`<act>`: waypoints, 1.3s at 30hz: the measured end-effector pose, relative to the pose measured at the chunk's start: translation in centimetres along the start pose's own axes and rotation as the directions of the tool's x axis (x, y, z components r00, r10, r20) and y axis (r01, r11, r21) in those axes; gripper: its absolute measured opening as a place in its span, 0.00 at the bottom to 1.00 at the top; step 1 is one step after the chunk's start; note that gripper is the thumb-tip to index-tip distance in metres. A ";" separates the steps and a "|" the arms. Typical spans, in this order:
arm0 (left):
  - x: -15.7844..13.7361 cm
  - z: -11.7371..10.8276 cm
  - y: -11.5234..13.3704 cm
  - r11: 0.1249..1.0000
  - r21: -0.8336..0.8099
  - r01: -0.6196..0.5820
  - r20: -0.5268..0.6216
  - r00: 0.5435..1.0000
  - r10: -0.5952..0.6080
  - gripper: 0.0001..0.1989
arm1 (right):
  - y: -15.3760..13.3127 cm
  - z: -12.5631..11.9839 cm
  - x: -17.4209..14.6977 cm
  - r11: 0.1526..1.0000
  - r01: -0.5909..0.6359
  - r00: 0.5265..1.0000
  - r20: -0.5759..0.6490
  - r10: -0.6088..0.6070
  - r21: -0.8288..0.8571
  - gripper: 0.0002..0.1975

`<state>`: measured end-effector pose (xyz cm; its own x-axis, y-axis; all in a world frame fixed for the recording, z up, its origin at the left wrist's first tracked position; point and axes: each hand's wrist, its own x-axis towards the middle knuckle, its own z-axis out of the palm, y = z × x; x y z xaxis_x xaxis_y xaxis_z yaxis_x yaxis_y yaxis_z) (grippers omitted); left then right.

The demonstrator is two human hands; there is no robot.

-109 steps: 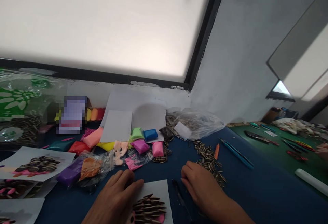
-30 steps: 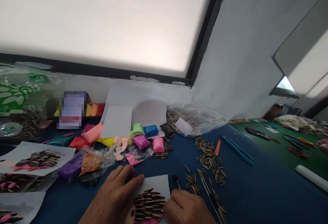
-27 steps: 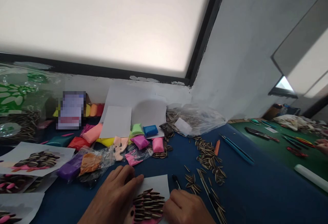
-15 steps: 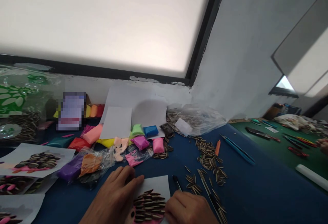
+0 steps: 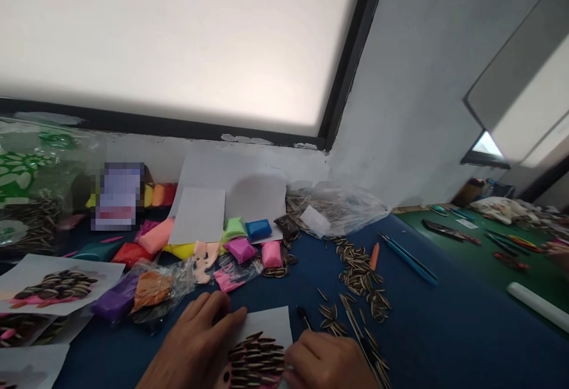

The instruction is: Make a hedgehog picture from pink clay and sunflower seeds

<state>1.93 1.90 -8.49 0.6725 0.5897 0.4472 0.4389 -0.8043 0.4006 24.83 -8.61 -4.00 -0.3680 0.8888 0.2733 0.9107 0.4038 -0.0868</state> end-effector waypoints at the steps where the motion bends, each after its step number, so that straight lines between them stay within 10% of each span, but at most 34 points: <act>1: 0.0 0.0 0.0 1.000 -0.008 0.003 -0.011 1.000 -0.003 0.14 | 0.3 -0.2 0.0 1.000 -0.015 1.000 -0.017 0.015 -0.001 0.06; 5: 0.0 -0.2 0.2 1.000 -0.014 0.004 -0.010 1.000 -0.004 0.13 | 2.5 -1.3 0.3 0.977 -0.208 0.972 -0.124 0.202 -0.042 0.10; 11: 0.1 -0.4 0.0 1.000 -0.008 0.009 -0.004 1.000 -0.009 0.15 | 6.4 -1.6 1.0 0.905 -0.380 0.919 0.035 0.394 -0.192 0.05; 39: 0.2 -0.4 -0.2 0.999 -0.035 0.005 -0.022 1.000 -0.006 0.14 | 4.8 -2.6 1.4 0.902 -0.419 0.899 0.191 0.395 0.102 0.14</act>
<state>1.74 2.20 -8.14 0.6565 0.5962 0.4621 0.4215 -0.7980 0.4307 29.16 -6.00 -1.53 -0.0065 0.9996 0.0285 0.9568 0.0145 -0.2903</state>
